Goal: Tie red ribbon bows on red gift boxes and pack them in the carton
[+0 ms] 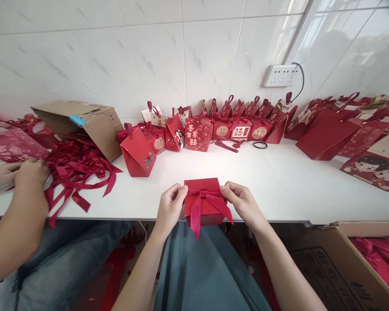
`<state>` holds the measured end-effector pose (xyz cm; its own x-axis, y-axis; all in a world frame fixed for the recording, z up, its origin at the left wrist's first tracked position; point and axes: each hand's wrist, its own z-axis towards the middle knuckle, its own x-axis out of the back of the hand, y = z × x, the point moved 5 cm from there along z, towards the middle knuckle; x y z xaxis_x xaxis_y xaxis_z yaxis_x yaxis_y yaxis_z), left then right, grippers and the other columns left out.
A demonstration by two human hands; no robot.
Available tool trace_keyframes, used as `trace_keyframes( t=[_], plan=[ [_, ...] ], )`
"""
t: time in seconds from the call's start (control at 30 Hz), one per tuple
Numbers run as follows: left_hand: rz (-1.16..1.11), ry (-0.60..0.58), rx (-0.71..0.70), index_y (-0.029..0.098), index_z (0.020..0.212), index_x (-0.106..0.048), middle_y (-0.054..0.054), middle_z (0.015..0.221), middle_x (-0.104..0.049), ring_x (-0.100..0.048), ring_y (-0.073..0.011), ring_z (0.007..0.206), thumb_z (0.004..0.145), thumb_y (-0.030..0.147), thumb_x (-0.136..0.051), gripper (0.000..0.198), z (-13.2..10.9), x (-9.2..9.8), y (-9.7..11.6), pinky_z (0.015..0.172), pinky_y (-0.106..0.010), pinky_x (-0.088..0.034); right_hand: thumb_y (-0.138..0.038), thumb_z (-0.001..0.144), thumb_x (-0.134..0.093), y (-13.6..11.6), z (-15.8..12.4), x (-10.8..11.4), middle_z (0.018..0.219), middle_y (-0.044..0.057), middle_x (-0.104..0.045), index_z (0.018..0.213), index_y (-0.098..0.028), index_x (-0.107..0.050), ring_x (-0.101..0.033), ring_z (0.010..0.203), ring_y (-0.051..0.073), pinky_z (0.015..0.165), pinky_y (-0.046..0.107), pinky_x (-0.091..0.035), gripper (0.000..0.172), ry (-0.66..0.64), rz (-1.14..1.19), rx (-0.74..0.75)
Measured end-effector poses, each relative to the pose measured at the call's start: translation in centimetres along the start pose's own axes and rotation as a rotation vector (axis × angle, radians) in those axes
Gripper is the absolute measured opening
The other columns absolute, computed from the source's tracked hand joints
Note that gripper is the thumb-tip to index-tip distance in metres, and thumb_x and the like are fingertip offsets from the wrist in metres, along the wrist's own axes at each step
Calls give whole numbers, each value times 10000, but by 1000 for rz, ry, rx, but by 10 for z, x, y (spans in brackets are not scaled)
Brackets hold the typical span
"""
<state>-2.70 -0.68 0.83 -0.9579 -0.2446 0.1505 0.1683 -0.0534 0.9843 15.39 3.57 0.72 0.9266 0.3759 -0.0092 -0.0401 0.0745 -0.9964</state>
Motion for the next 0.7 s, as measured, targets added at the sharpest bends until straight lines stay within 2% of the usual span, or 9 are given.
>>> trace_keyframes(
  t=[0.13,0.23,0.33,0.37,0.43,0.5,0.53,0.6,0.7],
  plan=[
    [-71,10,19,190,566,-282,55,543,-249,-235,-85,504,846,371,-498,397,0,-3,-5,485,-234,-213,-504,809,-583,12,2,-1,544,-41,-407,559,-192,-421,-338,500,92,510,233,-295,431,1,145,-32],
    [-57,-38,23,188,557,-296,51,543,-265,-268,-88,512,843,372,-495,394,2,-2,-2,498,-234,-237,-490,831,-568,18,2,7,588,-28,-452,603,-192,-470,-413,551,105,564,234,-356,388,-36,152,-21],
    [8,-66,-9,183,572,-356,44,559,-322,-335,-96,547,863,389,-455,371,3,3,5,540,-230,-286,-523,826,-554,15,-2,19,908,31,-576,940,-241,-581,-550,871,178,750,289,-440,306,-164,169,93],
    [34,-62,-25,182,590,-384,41,574,-353,-362,-99,565,864,394,-455,354,3,5,8,557,-228,-305,-528,806,-577,14,-5,20,1098,55,-556,1113,-276,-539,-525,1044,212,842,330,-439,399,-231,153,126],
    [94,-58,-44,182,642,-439,36,616,-417,-417,-105,602,850,398,-485,304,1,8,14,581,-222,-339,-494,746,-668,12,-10,20,1412,79,-352,1357,-341,-327,-340,1307,256,1005,418,-361,716,-341,45,150],
    [173,-63,-48,185,699,-477,26,671,-478,-470,-113,637,840,385,-513,247,-1,8,21,579,-217,-367,-445,672,-756,10,-14,15,1517,99,-160,1439,-355,-131,-221,1381,279,1074,480,-278,994,-381,-97,149],
    [219,-59,-64,186,717,-484,17,702,-500,-494,-119,660,843,371,-513,225,-2,8,25,578,-216,-380,-428,646,-781,9,-15,12,1521,121,-142,1453,-340,-68,-225,1381,289,1081,501,-262,1080,-383,-163,155],
    [305,-17,-158,186,731,-484,-1,768,-525,-531,-130,730,861,325,-495,191,-8,7,36,610,-218,-416,-411,652,-780,8,-16,4,1486,164,-221,1465,-292,1,-309,1345,300,1075,529,-273,1133,-364,-267,173],
    [391,95,-442,186,743,-489,-16,816,-552,-558,-133,808,867,220,-502,129,-24,2,57,716,-241,-457,-362,708,-746,7,-16,-3,1439,170,-305,1468,-272,6,-368,1312,295,1065,528,-309,1073,-271,-365,244]
  ],
)
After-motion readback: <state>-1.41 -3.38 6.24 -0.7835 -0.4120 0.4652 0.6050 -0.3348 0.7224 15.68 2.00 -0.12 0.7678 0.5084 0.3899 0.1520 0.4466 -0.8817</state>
